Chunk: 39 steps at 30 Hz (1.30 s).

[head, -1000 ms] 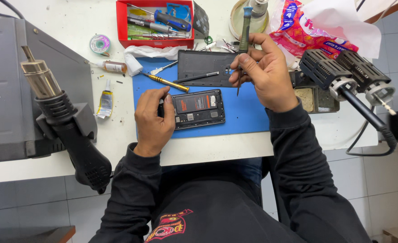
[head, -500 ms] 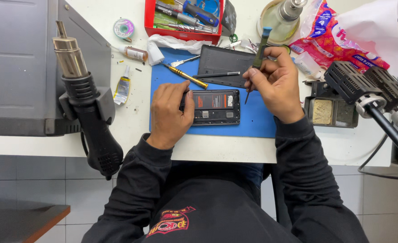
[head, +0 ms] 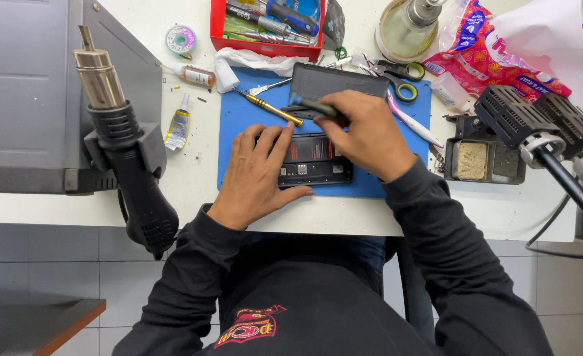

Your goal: The person removes the back cover of a smartphone and uses a screwdriver to unscrew and remove several small screws from the internal frame. The person then uses a small brush to clean the interior of the phone.

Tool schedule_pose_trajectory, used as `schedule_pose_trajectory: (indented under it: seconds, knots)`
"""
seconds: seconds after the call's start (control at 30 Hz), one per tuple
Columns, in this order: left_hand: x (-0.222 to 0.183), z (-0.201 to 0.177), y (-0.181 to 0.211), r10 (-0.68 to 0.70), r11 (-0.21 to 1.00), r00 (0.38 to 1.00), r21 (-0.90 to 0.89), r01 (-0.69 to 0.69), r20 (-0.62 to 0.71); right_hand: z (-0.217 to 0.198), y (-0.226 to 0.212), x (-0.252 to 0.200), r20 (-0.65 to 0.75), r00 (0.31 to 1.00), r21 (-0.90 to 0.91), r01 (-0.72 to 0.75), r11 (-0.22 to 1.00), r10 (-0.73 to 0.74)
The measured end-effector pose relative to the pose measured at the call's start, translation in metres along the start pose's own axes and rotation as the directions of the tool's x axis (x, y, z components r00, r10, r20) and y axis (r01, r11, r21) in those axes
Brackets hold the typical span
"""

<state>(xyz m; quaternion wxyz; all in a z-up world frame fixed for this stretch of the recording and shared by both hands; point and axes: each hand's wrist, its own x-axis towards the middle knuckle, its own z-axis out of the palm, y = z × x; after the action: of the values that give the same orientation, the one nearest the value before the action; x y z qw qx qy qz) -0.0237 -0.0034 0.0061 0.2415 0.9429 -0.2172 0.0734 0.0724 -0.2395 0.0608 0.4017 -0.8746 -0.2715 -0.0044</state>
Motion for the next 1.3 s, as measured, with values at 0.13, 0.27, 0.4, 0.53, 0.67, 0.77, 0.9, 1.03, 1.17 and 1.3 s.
schedule_pose_trajectory:
  seconds: [0.13,0.27,0.4,0.53,0.67,0.77,0.9,1.03,1.17,1.3]
  knots:
    - [0.000,-0.001,-0.003,-0.003,0.998,0.999,-0.070,0.000,-0.037,0.031,-0.002,0.033,0.115,0.993,-0.150,0.043,0.988,-0.026]
    - [-0.006,0.003,-0.014,-0.153,0.955,0.966,-0.283,0.089,-0.210,0.057,-0.005,0.058,0.235,0.965,-0.282,-0.045,0.958,0.114]
    - [-0.003,-0.002,-0.017,-0.325,0.910,0.879,-0.367,0.191,-0.348,0.064,-0.007,0.063,0.225,0.972,-0.326,0.009,0.945,0.068]
    - [0.009,-0.010,-0.011,-0.456,0.838,0.769,-0.506,0.202,-0.447,0.039,-0.007,0.045,0.167,0.984,-0.184,-0.027,0.982,0.059]
    - [0.031,-0.003,-0.007,-0.578,0.474,0.788,-0.873,0.113,-0.212,0.015,-0.002,0.024,0.135,0.985,0.174,-0.128,0.976,0.105]
    - [0.048,0.005,-0.005,-0.563,0.355,0.810,-0.933,0.062,-0.161,0.005,-0.005,0.017,0.163,0.979,0.295,-0.167,0.941,0.122]
    - [0.057,0.010,-0.003,-0.556,0.375,0.807,-0.927,0.031,-0.198,0.005,0.002,0.012,0.196,0.973,0.390,-0.191,0.901,0.121]
    - [0.065,0.003,-0.013,-0.511,0.510,0.824,-0.858,0.064,-0.243,-0.001,-0.014,0.009,0.219,0.968,0.399,-0.201,0.894,0.120]
    - [0.070,-0.029,-0.035,-0.542,0.602,0.730,-0.798,-0.006,-0.415,0.000,-0.007,0.002,0.148,0.985,0.373,-0.136,0.918,0.085]
    - [0.070,-0.026,-0.031,-0.539,0.668,0.661,-0.743,-0.043,-0.522,-0.004,0.000,0.008,0.048,0.999,0.263,-0.021,0.965,0.009]
